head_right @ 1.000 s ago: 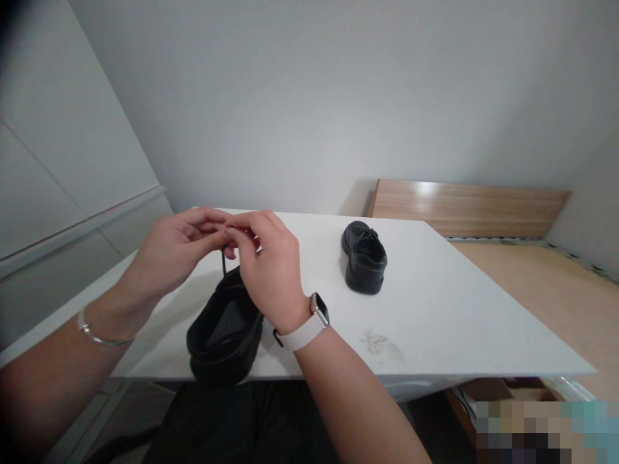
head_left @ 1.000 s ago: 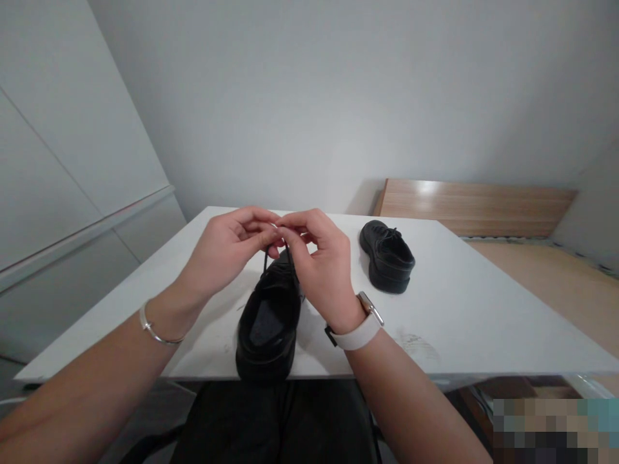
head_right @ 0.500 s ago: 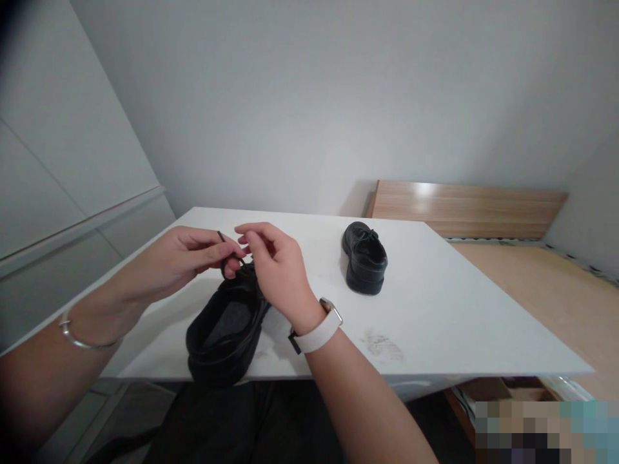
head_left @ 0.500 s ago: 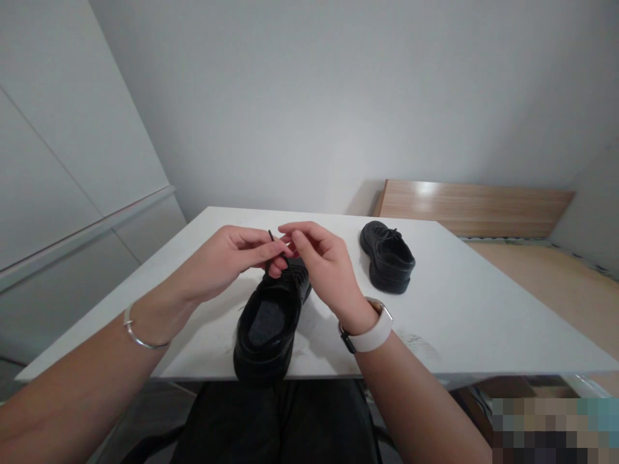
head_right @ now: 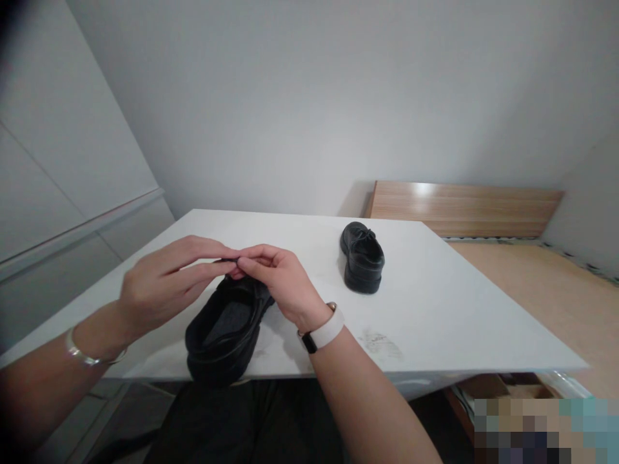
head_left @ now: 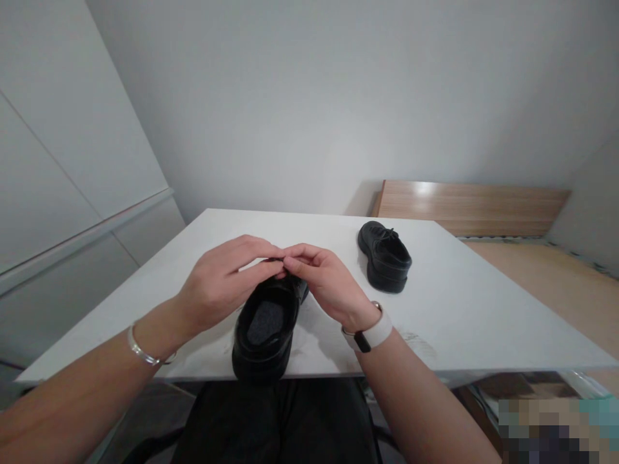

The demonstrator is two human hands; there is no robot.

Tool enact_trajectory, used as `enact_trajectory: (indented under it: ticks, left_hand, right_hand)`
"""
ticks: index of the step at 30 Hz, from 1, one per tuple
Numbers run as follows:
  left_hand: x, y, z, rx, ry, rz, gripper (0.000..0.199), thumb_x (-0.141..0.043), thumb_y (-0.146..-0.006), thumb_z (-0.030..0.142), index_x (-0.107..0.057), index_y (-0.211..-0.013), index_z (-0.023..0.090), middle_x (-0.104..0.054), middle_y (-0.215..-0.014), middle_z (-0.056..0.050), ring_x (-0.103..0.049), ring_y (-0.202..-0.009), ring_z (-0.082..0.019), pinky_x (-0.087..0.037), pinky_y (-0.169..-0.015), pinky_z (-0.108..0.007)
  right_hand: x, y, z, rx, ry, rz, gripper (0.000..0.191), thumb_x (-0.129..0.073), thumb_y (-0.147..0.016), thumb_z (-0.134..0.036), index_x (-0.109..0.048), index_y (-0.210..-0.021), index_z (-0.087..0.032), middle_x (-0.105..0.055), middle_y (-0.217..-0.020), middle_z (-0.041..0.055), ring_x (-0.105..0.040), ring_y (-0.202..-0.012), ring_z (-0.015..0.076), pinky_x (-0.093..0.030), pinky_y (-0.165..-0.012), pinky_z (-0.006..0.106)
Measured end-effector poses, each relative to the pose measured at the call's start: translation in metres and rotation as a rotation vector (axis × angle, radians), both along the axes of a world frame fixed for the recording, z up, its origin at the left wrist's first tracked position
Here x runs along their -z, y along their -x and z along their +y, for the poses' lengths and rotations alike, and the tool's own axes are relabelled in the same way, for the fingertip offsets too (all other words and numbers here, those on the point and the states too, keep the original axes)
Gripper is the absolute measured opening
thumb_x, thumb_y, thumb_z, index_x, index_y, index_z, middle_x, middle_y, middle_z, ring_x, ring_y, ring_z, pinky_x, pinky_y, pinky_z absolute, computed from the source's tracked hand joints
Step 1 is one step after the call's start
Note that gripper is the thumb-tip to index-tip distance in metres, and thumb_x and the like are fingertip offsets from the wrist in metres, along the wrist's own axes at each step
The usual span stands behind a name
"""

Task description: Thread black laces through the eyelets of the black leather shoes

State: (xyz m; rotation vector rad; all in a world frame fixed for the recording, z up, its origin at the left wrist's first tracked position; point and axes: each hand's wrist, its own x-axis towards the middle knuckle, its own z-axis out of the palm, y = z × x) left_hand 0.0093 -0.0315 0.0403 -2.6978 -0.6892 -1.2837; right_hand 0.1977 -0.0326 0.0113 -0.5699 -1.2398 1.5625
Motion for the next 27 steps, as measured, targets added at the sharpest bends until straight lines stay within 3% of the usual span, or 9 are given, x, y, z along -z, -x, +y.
enact_trajectory:
  ticks: [4, 8, 12, 15, 19, 24, 27]
  left_hand:
    - [0.003, -0.002, 0.0, -0.028, -0.014, -0.081, 0.016, -0.063, -0.091, 0.022, -0.077, -0.085, 0.029, -0.075, -0.097, -0.003, -0.068, -0.091, -0.019, -0.056, -0.083, -0.034]
    - [0.012, 0.004, 0.003, -0.063, 0.057, -0.276, 0.01, -0.071, -0.086, 0.019, -0.074, -0.081, 0.026, -0.068, -0.093, -0.002, -0.064, -0.088, -0.017, -0.053, -0.081, -0.031]
    - [0.04, 0.025, 0.006, -0.091, 0.483, -0.484, 0.012, -0.077, -0.082, 0.028, -0.069, -0.077, 0.021, -0.067, -0.097, -0.004, -0.066, -0.096, -0.02, -0.054, -0.09, -0.035]
    - [0.064, 0.04, 0.002, -0.123, 0.874, -0.622, 0.02, -0.078, -0.081, 0.035, -0.069, -0.08, 0.018, -0.07, -0.109, -0.008, -0.069, -0.104, -0.025, -0.056, -0.096, -0.04]
    - [0.069, 0.036, -0.009, -0.084, 1.211, -0.804, 0.031, -0.082, -0.077, 0.04, -0.061, -0.08, 0.016, -0.073, -0.114, -0.012, -0.073, -0.1, -0.029, -0.062, -0.086, -0.043]
    - [0.055, 0.016, -0.005, -0.062, 1.184, -0.875, 0.034, -0.081, -0.078, 0.038, -0.054, -0.084, 0.018, -0.078, -0.096, -0.011, -0.075, -0.094, -0.029, -0.064, -0.077, -0.045]
    - [0.051, 0.012, 0.009, -0.073, 1.072, -0.815, 0.028, -0.077, -0.081, 0.035, -0.055, -0.085, 0.017, -0.078, -0.087, -0.008, -0.075, -0.086, -0.024, -0.062, -0.08, -0.043]
  right_hand:
    - [-0.001, 0.002, -0.002, 0.057, 0.003, -0.008, 0.023, -0.08, -0.074, -0.033, -0.069, -0.085, -0.016, -0.068, -0.078, -0.0009, -0.062, -0.075, 0.0099, -0.05, -0.079, 0.025]
    - [0.004, 0.004, -0.005, 0.375, -0.128, -0.138, 0.015, -0.071, -0.08, -0.031, -0.065, -0.083, -0.017, -0.066, -0.08, -0.0002, -0.059, -0.075, 0.0105, -0.048, -0.072, 0.024]
    - [0.029, -0.007, -0.011, 0.53, -0.03, -0.103, 0.02, -0.068, -0.083, -0.036, -0.059, -0.087, -0.019, -0.063, -0.071, -0.0008, -0.062, -0.064, 0.012, -0.052, -0.058, 0.024]
    - [0.053, -0.018, -0.021, 0.561, 0.151, 0.027, 0.031, -0.075, -0.078, -0.042, -0.055, -0.085, -0.02, -0.062, -0.076, 0.0, -0.07, -0.072, 0.0174, -0.059, -0.056, 0.028]
    - [0.062, -0.021, -0.027, 0.525, 0.27, 0.144, 0.038, -0.08, -0.075, -0.043, -0.052, -0.086, -0.02, -0.059, -0.083, 0.0002, -0.075, -0.084, 0.0241, -0.065, -0.064, 0.036]
    - [0.047, -0.019, -0.012, 0.544, 0.221, 0.194, 0.036, -0.077, -0.078, -0.042, -0.05, -0.087, -0.021, -0.059, -0.098, 0.002, -0.074, -0.094, 0.027, -0.065, -0.067, 0.038]
    - [0.043, -0.021, -0.001, 0.566, 0.206, 0.168, 0.031, -0.075, -0.08, -0.039, -0.052, -0.087, -0.02, -0.06, -0.104, 0.0032, -0.072, -0.095, 0.0223, -0.063, -0.073, 0.037]
